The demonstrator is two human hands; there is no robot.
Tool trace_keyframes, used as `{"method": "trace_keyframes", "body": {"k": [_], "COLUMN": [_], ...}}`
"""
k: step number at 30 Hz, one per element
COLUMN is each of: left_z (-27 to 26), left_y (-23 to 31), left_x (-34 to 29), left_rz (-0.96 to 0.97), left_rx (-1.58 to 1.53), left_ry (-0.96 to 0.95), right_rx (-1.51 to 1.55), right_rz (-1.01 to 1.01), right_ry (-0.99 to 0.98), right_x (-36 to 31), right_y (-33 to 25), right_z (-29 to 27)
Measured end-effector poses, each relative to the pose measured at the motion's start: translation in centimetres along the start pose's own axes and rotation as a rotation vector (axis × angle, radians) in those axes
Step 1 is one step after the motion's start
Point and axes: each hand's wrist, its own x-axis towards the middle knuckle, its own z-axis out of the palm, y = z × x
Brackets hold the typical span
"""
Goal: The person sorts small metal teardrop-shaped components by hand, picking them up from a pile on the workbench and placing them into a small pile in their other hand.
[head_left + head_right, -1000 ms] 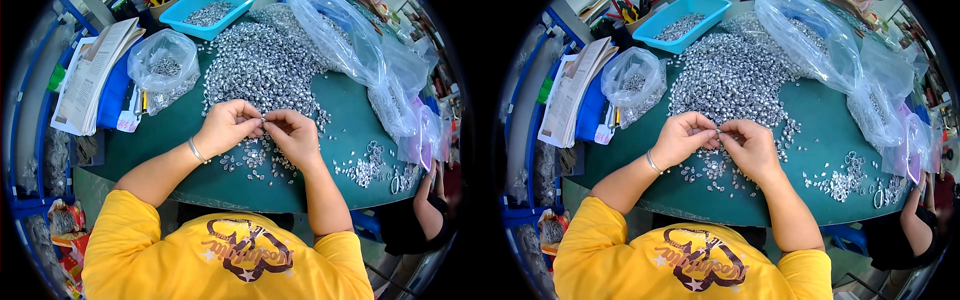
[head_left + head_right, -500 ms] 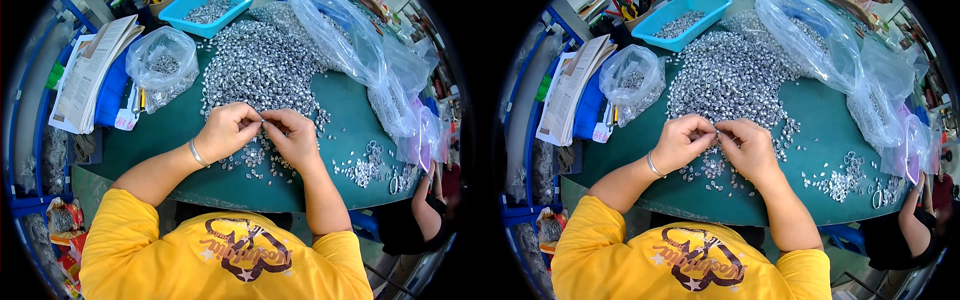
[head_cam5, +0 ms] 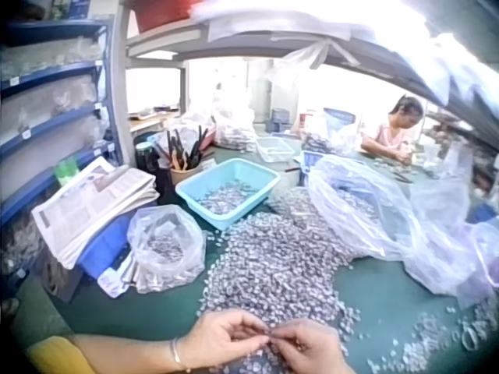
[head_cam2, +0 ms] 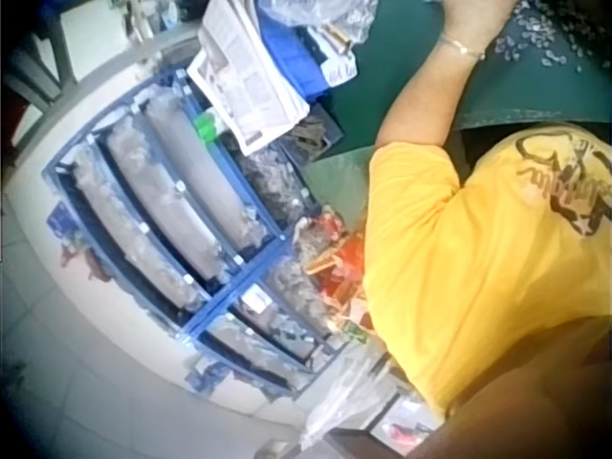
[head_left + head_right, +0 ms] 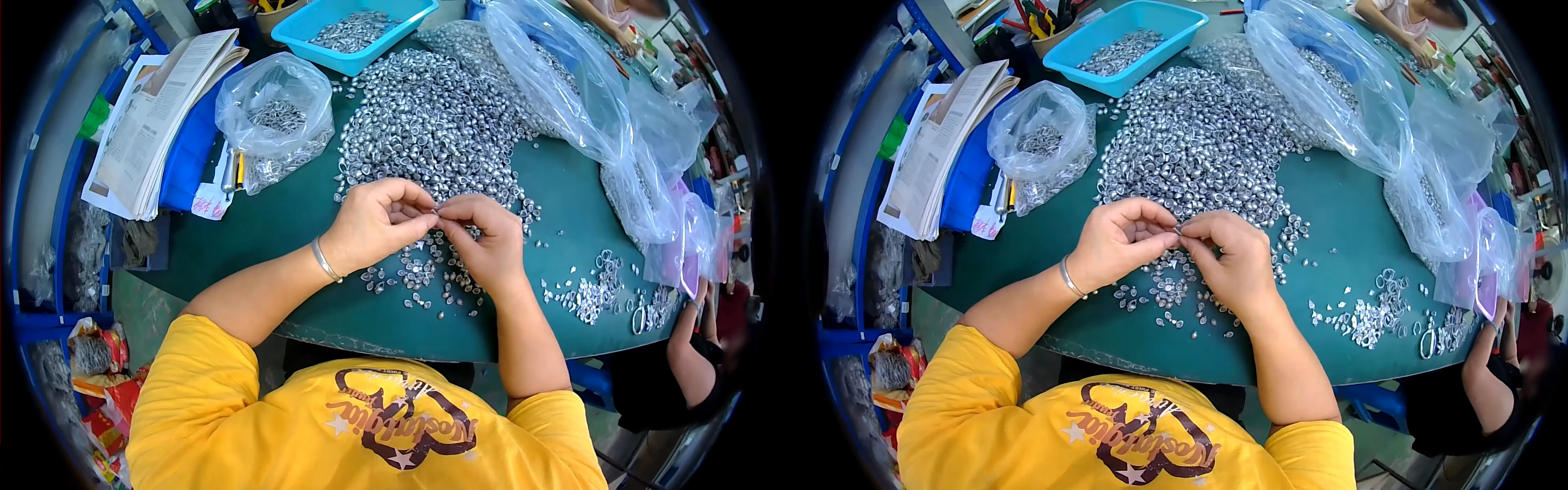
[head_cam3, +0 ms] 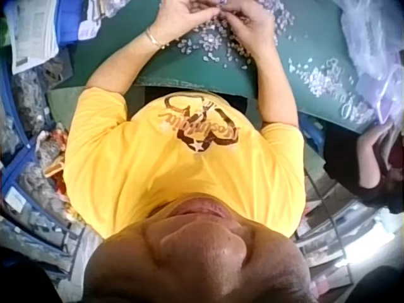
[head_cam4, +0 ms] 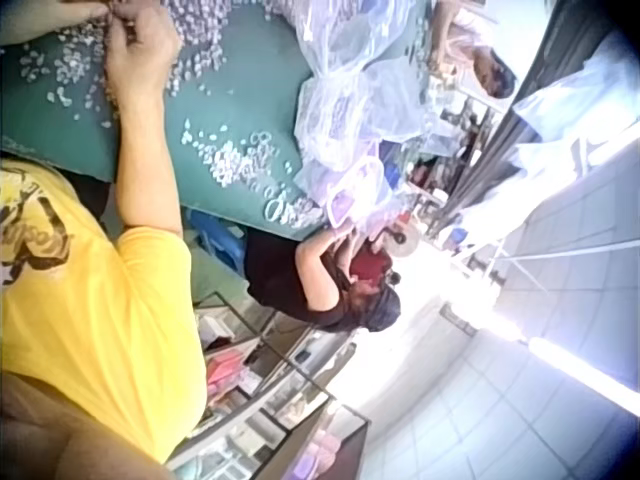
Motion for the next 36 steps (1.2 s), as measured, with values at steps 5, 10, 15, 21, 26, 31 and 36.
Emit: {"method": "trace_keyframes", "body": {"k": [5, 10, 15, 21, 26, 31, 36], "left_z": [-1.0, -8.2, -11.0, -4.3, -4.3, -4.2, -2.9], "left_y": [0.8, 2.9, 2.9, 0.6, 0.1, 0.4, 0.7], "left_x": [0.1, 2.2, 1.8, 0.3, -0.1, 0.1, 0.8], "left_rz": [0.423, 0.855, 0.732, 0.503, 0.456, 0.405, -0.159], "left_rx": [0.372, 0.934, 1.207, 0.932, 1.063, 1.013, -0.003], "left_ry": [0.187, 0.797, 0.845, -0.157, -0.209, -0.223, -0.079], "right_rx": [0.016, -0.036, -0.174, -0.325, -0.364, -0.320, -0.187], "right_rz": [-0.119, 0.000, -0.207, -0.247, -0.161, -0.150, -0.146], "right_ry": [0.053, 0.055, -0.158, -0.234, -0.202, -0.173, -0.120], "right_x": [0.3, 0.1, -0.1, -0.1, -0.1, 0.0, 0.2], "right_y": [0.0, -0.1, -0.3, -0.6, 0.3, 0.4, 0.5], "right_z": [0.4, 0.0, 0.8, 1.3, 0.1, 0.0, 0.1]}}
